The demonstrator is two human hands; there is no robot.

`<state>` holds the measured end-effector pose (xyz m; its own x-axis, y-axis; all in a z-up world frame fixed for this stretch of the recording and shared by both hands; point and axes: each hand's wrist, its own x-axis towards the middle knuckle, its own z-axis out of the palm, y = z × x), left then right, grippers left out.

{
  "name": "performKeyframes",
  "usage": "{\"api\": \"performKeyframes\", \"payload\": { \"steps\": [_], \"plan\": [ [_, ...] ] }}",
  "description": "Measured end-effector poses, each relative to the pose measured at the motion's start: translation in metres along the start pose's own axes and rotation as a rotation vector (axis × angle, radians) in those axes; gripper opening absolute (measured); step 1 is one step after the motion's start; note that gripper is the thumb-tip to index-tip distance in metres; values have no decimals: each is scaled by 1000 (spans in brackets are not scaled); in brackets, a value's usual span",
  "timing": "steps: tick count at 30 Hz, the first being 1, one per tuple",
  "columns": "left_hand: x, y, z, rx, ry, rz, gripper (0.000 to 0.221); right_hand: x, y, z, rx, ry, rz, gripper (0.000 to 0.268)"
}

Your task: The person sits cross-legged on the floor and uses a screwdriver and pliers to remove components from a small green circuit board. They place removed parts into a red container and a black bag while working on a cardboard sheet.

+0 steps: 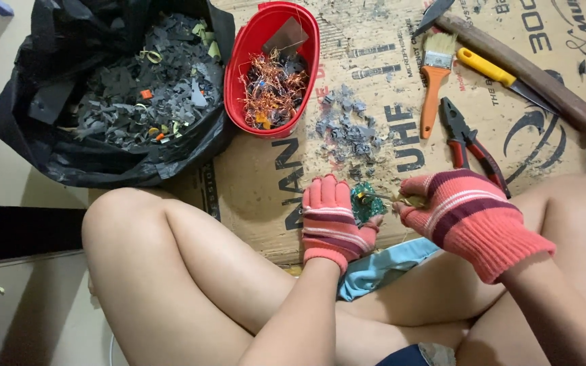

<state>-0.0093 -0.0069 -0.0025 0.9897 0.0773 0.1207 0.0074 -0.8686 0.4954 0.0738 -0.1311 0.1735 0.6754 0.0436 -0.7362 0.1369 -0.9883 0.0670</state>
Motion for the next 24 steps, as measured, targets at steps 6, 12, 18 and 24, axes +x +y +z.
{"api": "performKeyframes", "payload": {
  "steps": [6,12,18,24],
  "plan": [
    [1,1,-3,-14,18,13,85,4,3,3,-5,15,8,28],
    [2,0,-4,-11,14,15,87,3,-1,1,-14,-3,0,28],
    [0,-1,0,-11,-1,7,87,2,-8,-5,-47,-30,-4,26],
    [0,-1,-1,-34,17,16,86,2,2,-15,83,24,-66,42]
  ]
}}
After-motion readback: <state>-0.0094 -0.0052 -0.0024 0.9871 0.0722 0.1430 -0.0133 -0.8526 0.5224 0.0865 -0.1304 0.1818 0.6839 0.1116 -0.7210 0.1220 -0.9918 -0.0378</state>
